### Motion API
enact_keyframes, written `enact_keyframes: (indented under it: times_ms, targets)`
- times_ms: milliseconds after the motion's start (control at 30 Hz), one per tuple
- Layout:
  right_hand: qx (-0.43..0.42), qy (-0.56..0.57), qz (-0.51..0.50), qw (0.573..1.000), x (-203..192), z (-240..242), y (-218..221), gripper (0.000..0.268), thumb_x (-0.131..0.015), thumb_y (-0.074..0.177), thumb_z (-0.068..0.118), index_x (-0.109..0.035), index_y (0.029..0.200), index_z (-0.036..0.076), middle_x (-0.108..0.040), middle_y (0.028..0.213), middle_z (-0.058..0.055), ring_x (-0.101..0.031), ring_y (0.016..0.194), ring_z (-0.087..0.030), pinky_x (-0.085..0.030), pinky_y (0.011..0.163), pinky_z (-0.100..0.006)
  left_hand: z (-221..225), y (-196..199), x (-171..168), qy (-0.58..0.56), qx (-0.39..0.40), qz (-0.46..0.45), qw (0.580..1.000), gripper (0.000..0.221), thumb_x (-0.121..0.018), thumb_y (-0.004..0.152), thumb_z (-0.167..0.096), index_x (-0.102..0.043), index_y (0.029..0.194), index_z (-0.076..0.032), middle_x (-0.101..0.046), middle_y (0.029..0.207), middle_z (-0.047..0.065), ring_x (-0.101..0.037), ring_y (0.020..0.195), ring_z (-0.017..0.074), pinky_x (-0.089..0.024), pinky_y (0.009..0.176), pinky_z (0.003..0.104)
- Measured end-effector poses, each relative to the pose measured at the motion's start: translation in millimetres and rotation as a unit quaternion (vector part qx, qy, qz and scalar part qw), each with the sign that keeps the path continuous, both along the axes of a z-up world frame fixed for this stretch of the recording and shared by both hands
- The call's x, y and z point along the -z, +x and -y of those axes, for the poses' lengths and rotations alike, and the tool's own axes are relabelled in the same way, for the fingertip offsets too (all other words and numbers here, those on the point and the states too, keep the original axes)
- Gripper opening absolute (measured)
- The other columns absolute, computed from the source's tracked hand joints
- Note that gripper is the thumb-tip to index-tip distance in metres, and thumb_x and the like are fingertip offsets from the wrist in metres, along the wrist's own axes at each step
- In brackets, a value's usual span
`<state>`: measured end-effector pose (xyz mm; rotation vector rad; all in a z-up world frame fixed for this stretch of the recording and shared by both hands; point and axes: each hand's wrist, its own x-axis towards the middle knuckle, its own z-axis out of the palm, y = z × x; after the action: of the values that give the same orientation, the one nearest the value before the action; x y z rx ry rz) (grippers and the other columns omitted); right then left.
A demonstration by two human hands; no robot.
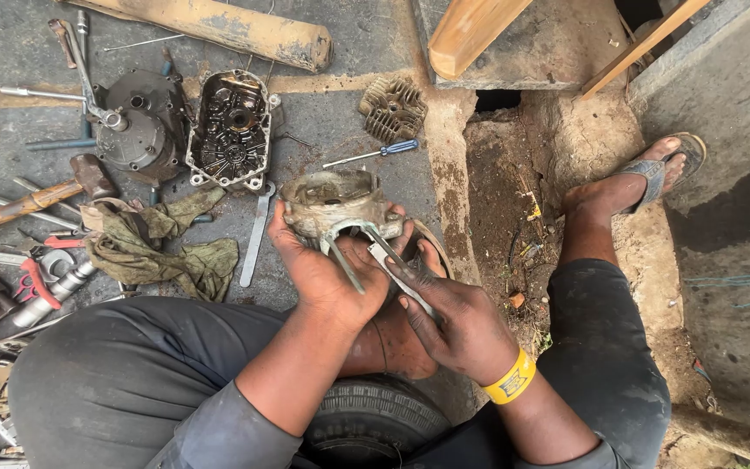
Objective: Repairing and cleaning motorcycle engine components using manual tools.
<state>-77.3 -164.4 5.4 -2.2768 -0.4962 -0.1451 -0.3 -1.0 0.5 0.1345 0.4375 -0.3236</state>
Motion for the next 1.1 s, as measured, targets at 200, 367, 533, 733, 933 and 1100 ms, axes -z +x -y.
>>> enact_keyframes:
  times_ms: [200, 367, 533, 733, 933, 1100]
  targets:
    - [0.037, 0.037, -0.064, 0.997, -4.3, -11.3, 0.1, 0.049, -0.07, 0.091, 0.008, -0.064, 0.139, 0.015, -0.073, 0.08, -0.016, -0.068, 0.055, -0.026, -0.056, 0.059, -0.037, 3.9, -3.6, -4.5, -0.046, 0.004, -0.032, 0.998, 0.087, -0.05, 0.08, -0.075, -0.059, 0.125, -0.001, -0.066, 0.105, 0.021, -0.064, 0.095, 0.0386, -0.051, 0.093, 0.058]
    - [0.008, 0.062, -0.013, 0.998, 5.3, -5.8, 2.2, 0.047, -0.069, 0.094, 0.008, -0.062, 0.141, 0.012, -0.075, 0.096, -0.02, -0.074, 0.069, -0.026, -0.059, 0.067, -0.036, -3.7, 3.9, -1.1, -0.032, -0.02, -0.029, 0.999, 0.09, -0.049, 0.079, -0.077, -0.06, 0.125, -0.001, -0.066, 0.105, 0.022, -0.063, 0.095, 0.04, -0.052, 0.093, 0.058]
    - [0.02, 0.02, 0.005, 1.0, 6.4, 2.4, 3.8, 0.045, -0.072, 0.092, 0.009, -0.064, 0.136, 0.009, -0.073, 0.086, -0.018, -0.07, 0.066, -0.028, -0.056, 0.063, -0.037, -1.2, 0.4, -1.3, -0.045, -0.01, -0.012, 0.999, 0.094, -0.051, 0.079, -0.077, -0.06, 0.125, 0.005, -0.066, 0.106, 0.026, -0.064, 0.098, 0.0422, -0.052, 0.092, 0.056]
    - [0.066, 0.013, -0.003, 0.998, -7.0, 4.0, 7.5, 0.063, -0.075, 0.086, 0.012, -0.053, 0.145, 0.002, -0.071, 0.075, -0.015, -0.066, 0.048, -0.024, -0.051, 0.05, -0.036, -4.0, -0.5, -1.6, -0.02, -0.008, 0.038, 0.999, 0.089, -0.051, 0.081, -0.077, -0.061, 0.127, -0.001, -0.067, 0.11, 0.023, -0.065, 0.102, 0.0398, -0.052, 0.095, 0.056]
    - [0.067, 0.003, 0.051, 0.996, 1.4, -3.9, 3.5, 0.063, -0.076, 0.089, 0.011, -0.054, 0.148, 0.008, -0.055, 0.059, -0.009, -0.055, 0.044, -0.02, -0.046, 0.047, -0.034, 1.9, -5.7, 2.7, -0.002, -0.013, 0.041, 0.999, 0.078, -0.056, 0.083, -0.071, -0.061, 0.132, -0.01, -0.068, 0.12, 0.012, -0.064, 0.108, 0.0336, -0.052, 0.098, 0.051]
    - [0.138, -0.017, 0.065, 0.988, -4.3, -8.3, 4.0, 0.064, -0.075, 0.089, 0.011, -0.053, 0.149, 0.008, -0.054, 0.055, -0.006, -0.051, 0.04, -0.018, -0.045, 0.045, -0.035, 8.5, -10.1, 5.2, 0.032, -0.052, 0.08, 0.995, 0.079, -0.062, 0.082, -0.068, -0.054, 0.141, -0.016, -0.063, 0.131, 0.009, -0.061, 0.115, 0.0314, -0.048, 0.106, 0.05]
